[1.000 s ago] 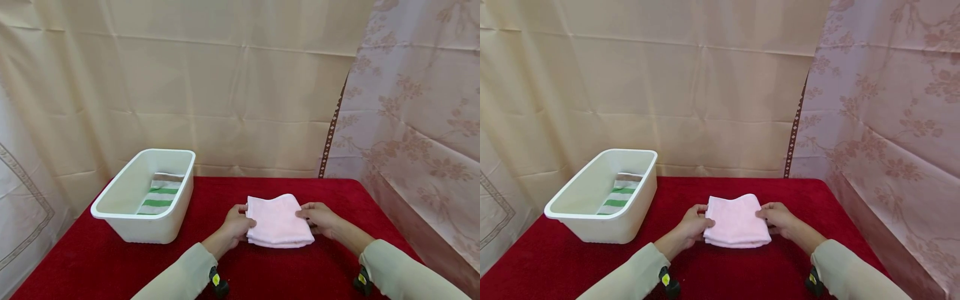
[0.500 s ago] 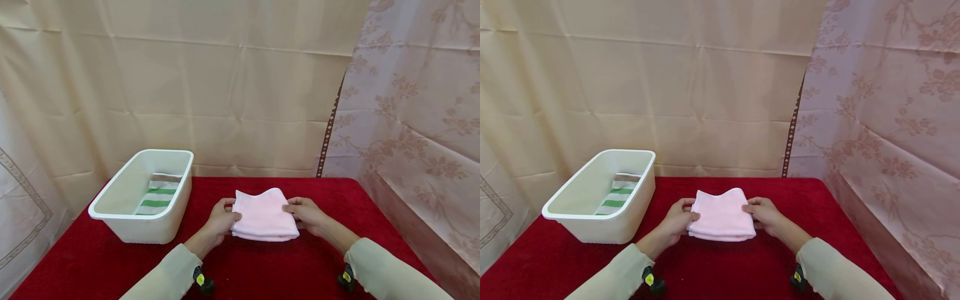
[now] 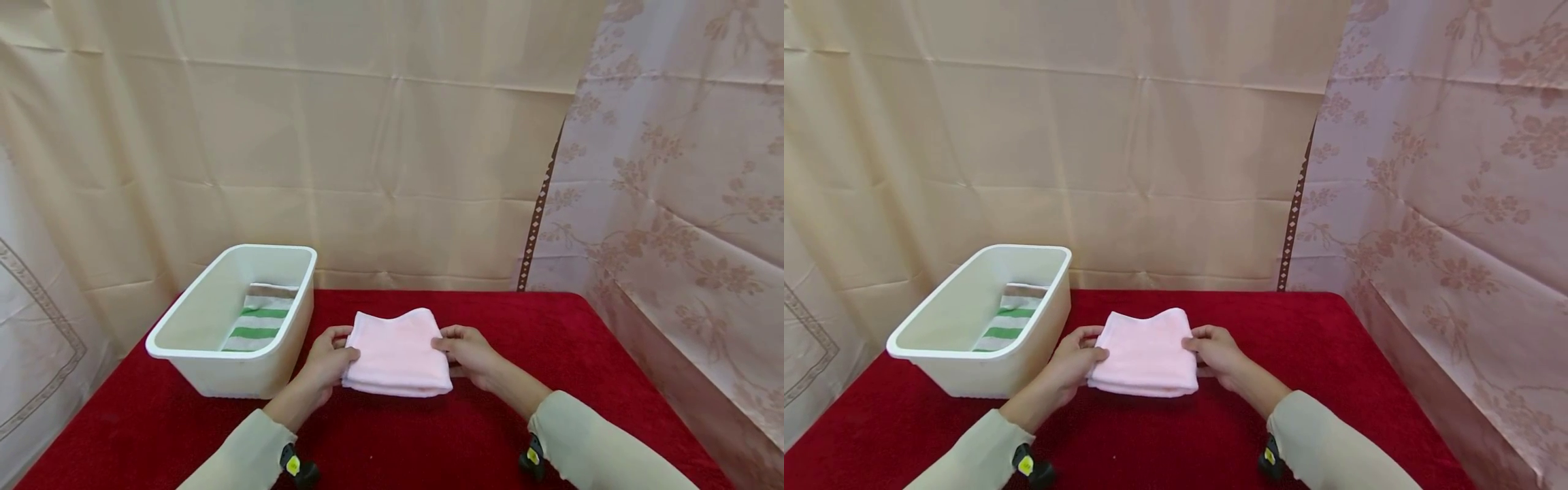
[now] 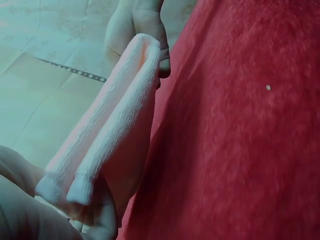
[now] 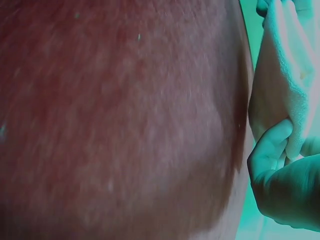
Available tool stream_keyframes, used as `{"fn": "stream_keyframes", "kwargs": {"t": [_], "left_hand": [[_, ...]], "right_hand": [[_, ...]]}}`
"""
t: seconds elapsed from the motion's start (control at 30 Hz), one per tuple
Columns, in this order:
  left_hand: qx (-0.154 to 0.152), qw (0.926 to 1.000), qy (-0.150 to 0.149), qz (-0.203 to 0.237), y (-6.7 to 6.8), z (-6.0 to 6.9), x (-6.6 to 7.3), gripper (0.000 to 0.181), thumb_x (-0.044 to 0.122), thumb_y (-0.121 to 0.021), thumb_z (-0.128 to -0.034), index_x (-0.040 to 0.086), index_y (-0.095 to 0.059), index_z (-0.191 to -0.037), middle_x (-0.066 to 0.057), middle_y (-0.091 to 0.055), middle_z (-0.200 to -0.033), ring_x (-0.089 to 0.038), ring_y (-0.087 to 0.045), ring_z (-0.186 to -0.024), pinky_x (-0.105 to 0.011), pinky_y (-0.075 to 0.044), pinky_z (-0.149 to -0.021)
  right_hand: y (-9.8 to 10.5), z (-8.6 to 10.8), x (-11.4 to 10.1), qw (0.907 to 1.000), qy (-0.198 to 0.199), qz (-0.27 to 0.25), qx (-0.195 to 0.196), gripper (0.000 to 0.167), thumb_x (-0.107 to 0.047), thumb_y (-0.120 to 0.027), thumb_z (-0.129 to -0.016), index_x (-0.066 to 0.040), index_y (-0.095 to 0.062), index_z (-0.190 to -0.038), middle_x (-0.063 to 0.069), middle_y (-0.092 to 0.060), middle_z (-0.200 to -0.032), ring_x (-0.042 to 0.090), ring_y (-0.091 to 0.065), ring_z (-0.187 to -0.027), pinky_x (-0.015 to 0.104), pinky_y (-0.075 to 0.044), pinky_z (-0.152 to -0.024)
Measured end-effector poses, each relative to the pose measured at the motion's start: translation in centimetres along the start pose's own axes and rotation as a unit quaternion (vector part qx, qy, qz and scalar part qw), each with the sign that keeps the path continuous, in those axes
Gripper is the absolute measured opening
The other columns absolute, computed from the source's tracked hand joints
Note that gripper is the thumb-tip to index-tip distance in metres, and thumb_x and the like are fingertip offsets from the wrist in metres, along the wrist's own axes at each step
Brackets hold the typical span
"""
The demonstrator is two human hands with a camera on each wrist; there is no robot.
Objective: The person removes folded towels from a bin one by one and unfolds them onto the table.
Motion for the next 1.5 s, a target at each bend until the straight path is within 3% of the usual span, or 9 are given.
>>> {"fn": "stream_keyframes", "kwargs": {"t": [0.2,0.47,0.97,1.3,1.5], "left_hand": [[0.029,0.999,-0.033,-0.007,1.9,0.3,-0.1,0.05,-0.01,-0.057,-0.0821,-0.009,-0.053,-0.132,-0.025,-0.06,-0.112,-0.022,-0.06,-0.081,-0.028,-0.052,-0.063],[0.038,0.9984,-0.041,-0.012,3.3,0.7,-0.6,0.05,-0.01,-0.054,-0.0817,-0.011,-0.051,-0.132,-0.025,-0.059,-0.11,-0.022,-0.059,-0.082,-0.029,-0.051,-0.065],[0.005,0.996,0.022,-0.087,3.6,1.0,-2.4,0.051,-0.006,-0.057,-0.0832,-0.009,-0.046,-0.133,-0.022,-0.061,-0.107,-0.025,-0.064,-0.077,-0.036,-0.056,-0.061],[-0.019,0.9976,0.058,-0.032,3.8,1.7,-3.2,0.054,-0.005,-0.056,-0.0853,-0.012,-0.039,-0.136,-0.025,-0.057,-0.108,-0.025,-0.065,-0.073,-0.045,-0.06,-0.059],[-0.051,0.9956,0.078,-0.004,4.1,2.0,-3.7,0.045,0.0,-0.052,-0.095,-0.013,-0.041,-0.136,-0.024,-0.061,-0.104,-0.026,-0.068,-0.077,-0.051,-0.061,-0.067]], "right_hand": [[-2.1,-0.1,0.1,0.9999,0.002,0.01,-0.008,0.03,-0.011,-0.065,-0.097,0.004,-0.055,-0.122,0.013,-0.067,-0.097,0.02,-0.067,-0.08,0.039,-0.06,-0.067],[-3.9,0.1,0.6,0.9996,0.005,0.027,-0.011,0.028,-0.011,-0.066,-0.097,0.002,-0.055,-0.118,0.011,-0.065,-0.094,0.019,-0.064,-0.078,0.037,-0.058,-0.063],[-3.8,0.1,1.8,0.9972,-0.034,0.065,-0.015,0.026,-0.005,-0.068,-0.094,0.001,-0.05,-0.112,0.018,-0.065,-0.098,0.025,-0.069,-0.082,0.046,-0.061,-0.07],[-3.0,0.2,1.7,0.9961,-0.041,0.076,-0.018,0.023,-0.004,-0.069,-0.093,0.0,-0.051,-0.107,0.015,-0.063,-0.09,0.021,-0.065,-0.074,0.035,-0.06,-0.062],[-2.2,0.0,1.0,0.9956,-0.031,0.088,0.001,0.017,-0.005,-0.069,-0.093,-0.001,-0.056,-0.104,0.01,-0.059,-0.081,0.017,-0.057,-0.066,0.028,-0.056,-0.057]]}}
Point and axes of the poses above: each hand's wrist, its own z-axis away from the middle knuckle, its own y-axis out of the back of the hand, x = y × z, the point moved 7 cm from there along -z, towards the middle knuckle
